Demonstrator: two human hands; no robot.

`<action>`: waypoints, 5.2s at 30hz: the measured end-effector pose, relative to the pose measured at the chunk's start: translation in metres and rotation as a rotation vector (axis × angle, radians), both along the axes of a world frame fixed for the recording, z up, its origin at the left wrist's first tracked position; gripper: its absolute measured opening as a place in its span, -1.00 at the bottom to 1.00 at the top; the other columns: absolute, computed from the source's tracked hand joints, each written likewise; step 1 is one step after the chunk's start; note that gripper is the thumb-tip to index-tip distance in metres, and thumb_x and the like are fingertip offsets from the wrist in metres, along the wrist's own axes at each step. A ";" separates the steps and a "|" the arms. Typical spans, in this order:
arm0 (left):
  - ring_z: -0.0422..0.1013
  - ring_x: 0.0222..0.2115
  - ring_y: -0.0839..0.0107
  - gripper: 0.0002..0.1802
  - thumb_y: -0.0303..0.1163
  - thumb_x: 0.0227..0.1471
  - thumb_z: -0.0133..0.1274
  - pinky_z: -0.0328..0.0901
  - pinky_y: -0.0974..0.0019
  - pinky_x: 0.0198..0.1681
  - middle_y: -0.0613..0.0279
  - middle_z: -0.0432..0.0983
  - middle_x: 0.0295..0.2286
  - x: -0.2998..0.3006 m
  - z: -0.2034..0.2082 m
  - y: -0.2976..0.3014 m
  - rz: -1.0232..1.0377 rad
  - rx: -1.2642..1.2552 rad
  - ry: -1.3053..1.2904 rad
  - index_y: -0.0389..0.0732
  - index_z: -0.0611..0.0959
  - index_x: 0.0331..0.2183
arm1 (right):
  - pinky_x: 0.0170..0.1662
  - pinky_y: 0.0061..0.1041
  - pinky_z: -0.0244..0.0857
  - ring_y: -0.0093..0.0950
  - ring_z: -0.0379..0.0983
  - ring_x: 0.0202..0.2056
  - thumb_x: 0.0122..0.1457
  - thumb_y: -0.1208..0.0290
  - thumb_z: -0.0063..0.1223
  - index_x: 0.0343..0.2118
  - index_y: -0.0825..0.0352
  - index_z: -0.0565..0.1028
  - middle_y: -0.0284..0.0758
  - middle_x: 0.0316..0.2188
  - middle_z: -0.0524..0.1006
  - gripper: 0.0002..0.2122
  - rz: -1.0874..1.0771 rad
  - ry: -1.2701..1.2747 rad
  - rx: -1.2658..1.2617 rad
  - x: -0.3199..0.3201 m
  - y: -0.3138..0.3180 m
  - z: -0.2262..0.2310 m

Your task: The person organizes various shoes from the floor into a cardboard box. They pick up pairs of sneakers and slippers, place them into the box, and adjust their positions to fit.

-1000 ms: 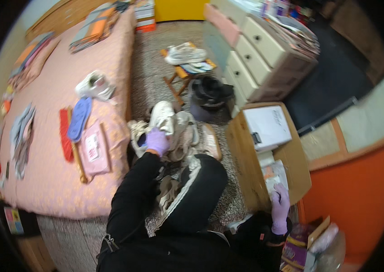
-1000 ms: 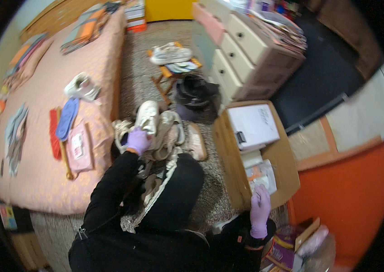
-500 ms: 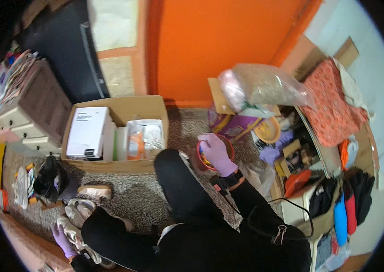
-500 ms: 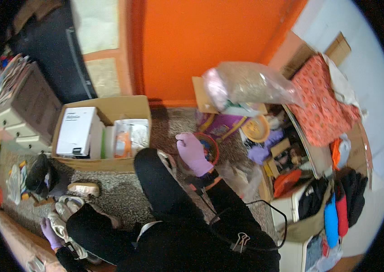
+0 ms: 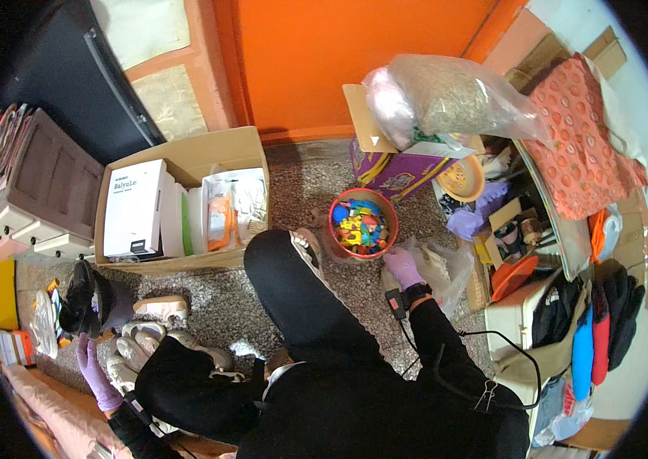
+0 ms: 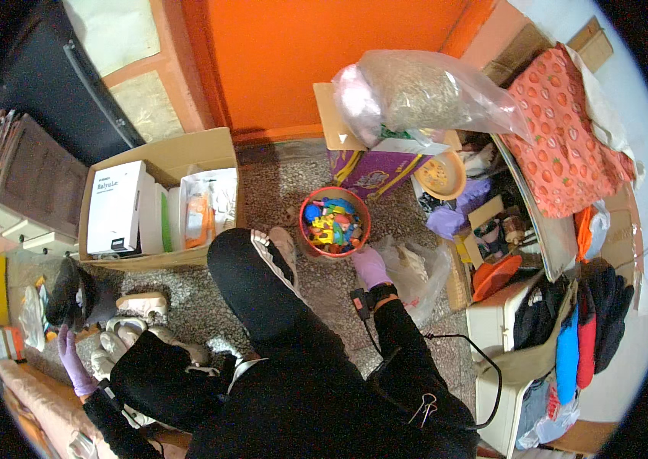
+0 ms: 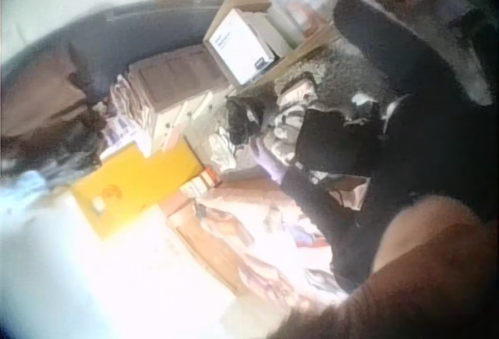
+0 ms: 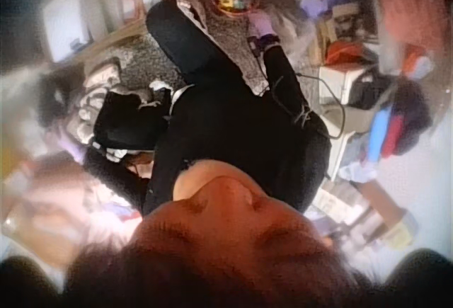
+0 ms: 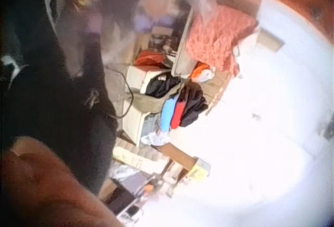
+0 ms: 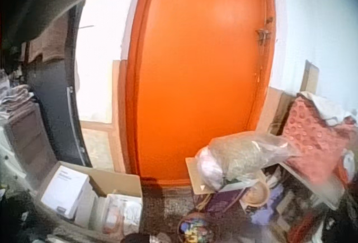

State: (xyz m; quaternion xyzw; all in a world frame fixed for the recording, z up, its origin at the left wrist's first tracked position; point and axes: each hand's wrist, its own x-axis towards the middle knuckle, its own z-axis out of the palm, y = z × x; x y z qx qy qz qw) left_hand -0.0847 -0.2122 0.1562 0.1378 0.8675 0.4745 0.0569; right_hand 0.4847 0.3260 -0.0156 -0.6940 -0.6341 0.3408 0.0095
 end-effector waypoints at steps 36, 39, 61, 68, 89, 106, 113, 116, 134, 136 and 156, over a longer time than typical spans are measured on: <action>0.36 0.04 0.36 -0.56 -0.29 0.23 -0.03 0.18 0.31 0.09 0.16 0.45 0.00 0.043 -0.023 0.118 0.093 0.231 -0.389 -0.32 0.45 0.07 | -0.52 -0.38 0.41 -0.27 0.49 -0.58 0.01 0.41 0.06 -0.53 0.35 0.42 -0.25 -0.63 0.44 -0.88 -0.351 1.127 -0.416 -0.193 0.174 -0.117; 0.34 0.05 0.34 -0.56 -0.30 0.22 -0.05 0.15 0.28 0.12 0.15 0.44 0.00 0.042 -0.022 0.118 0.120 0.243 -0.385 -0.29 0.46 0.08 | -0.43 -0.33 0.49 -0.25 0.55 -0.48 0.04 0.42 0.01 -0.45 0.38 0.44 -0.17 -0.48 0.53 -0.87 -0.418 1.161 -0.658 -0.255 0.223 -0.159; 0.25 0.16 0.25 -0.50 -0.25 0.25 -0.13 0.08 0.23 0.22 0.05 0.37 0.09 0.039 -0.029 0.096 0.031 0.333 -0.497 -0.32 0.40 0.14 | -0.12 -0.33 0.48 -0.27 0.59 -0.23 0.32 0.26 -0.21 -0.14 0.39 0.53 -0.17 -0.23 0.61 -0.67 -0.523 0.713 -0.758 0.013 -0.016 -0.130; 0.28 0.13 0.26 -0.51 -0.24 0.26 -0.14 0.12 0.20 0.20 0.07 0.40 0.06 0.051 -0.025 0.080 0.102 0.428 -0.484 -0.33 0.45 0.11 | -0.07 -0.34 0.41 -0.29 0.54 -0.14 0.28 0.23 -0.19 -0.06 0.43 0.48 -0.20 -0.14 0.59 -0.63 0.201 0.406 -0.510 0.057 -0.039 -0.145; 0.51 -0.20 0.37 -0.74 -0.41 0.19 -0.03 0.41 0.40 -0.18 0.12 0.56 -0.21 0.186 -0.047 -0.163 0.834 1.114 -0.191 -0.35 0.56 -0.13 | -0.09 -0.66 0.27 -0.60 0.43 -0.18 0.31 0.26 -0.18 0.04 0.35 0.47 -0.36 -0.15 0.54 -0.64 0.628 1.079 -0.224 -0.271 -0.093 0.240; 0.17 0.18 -0.03 -0.14 -0.29 -0.05 0.11 0.01 0.22 0.27 -0.30 0.20 0.14 0.031 -0.012 -0.353 1.148 0.137 0.694 -0.52 0.17 0.18 | -0.28 -0.66 0.29 -0.58 0.41 -0.37 0.27 0.25 -0.05 -0.11 0.48 0.48 -0.32 -0.35 0.51 -0.66 0.923 1.066 -0.279 -0.315 -0.269 0.285; 0.36 -0.06 -0.14 -0.50 -0.26 -0.12 0.14 0.27 0.05 0.04 -0.33 0.40 -0.12 0.004 -0.019 -0.424 1.014 -0.121 0.338 -0.39 0.48 -0.16 | -0.28 -0.59 0.37 -0.52 0.46 -0.39 0.31 0.32 -0.08 -0.14 0.53 0.47 -0.22 -0.35 0.53 -0.70 0.911 1.117 -0.234 -0.291 -0.287 0.302; 0.43 -0.16 -0.16 -0.62 -0.25 -0.10 0.14 0.33 -0.03 -0.09 -0.23 0.50 -0.23 0.017 -0.020 -0.425 1.098 -0.415 0.160 -0.30 0.57 -0.25 | -0.29 -0.57 0.37 -0.48 0.46 -0.39 0.31 0.34 -0.07 -0.15 0.57 0.46 -0.18 -0.34 0.53 -0.70 0.931 1.146 -0.315 -0.297 -0.286 0.301; 0.51 -0.19 0.36 -0.46 -0.57 -0.05 0.20 0.37 0.32 -0.08 0.18 0.60 -0.20 0.108 0.065 -0.347 0.648 0.108 0.376 -0.28 0.49 0.03 | -0.16 -0.56 0.40 -0.51 0.54 -0.30 0.31 0.47 -0.14 -0.07 0.51 0.49 -0.19 -0.26 0.61 -0.74 1.099 1.174 -0.544 -0.397 -0.317 0.288; 0.45 -0.08 0.36 -0.46 -0.59 -0.04 0.19 0.34 0.31 -0.02 0.15 0.53 -0.09 0.119 0.092 -0.297 0.568 0.149 0.308 -0.30 0.48 0.04 | -0.15 -0.57 0.39 -0.53 0.54 -0.30 0.31 0.46 -0.14 -0.03 0.49 0.47 -0.22 -0.25 0.61 -0.73 1.184 1.135 -0.593 -0.403 -0.331 0.281; 0.37 -0.16 0.06 -0.69 -0.64 -0.27 0.06 0.30 0.11 -0.10 0.12 0.42 -0.16 0.144 0.112 0.052 -0.332 -0.272 0.894 -0.16 0.53 -0.35 | 0.04 -0.53 0.27 -0.51 0.30 0.02 0.21 0.26 0.15 0.26 0.33 0.09 -0.26 0.03 0.39 -0.35 1.106 1.249 -0.327 -0.400 -0.302 0.244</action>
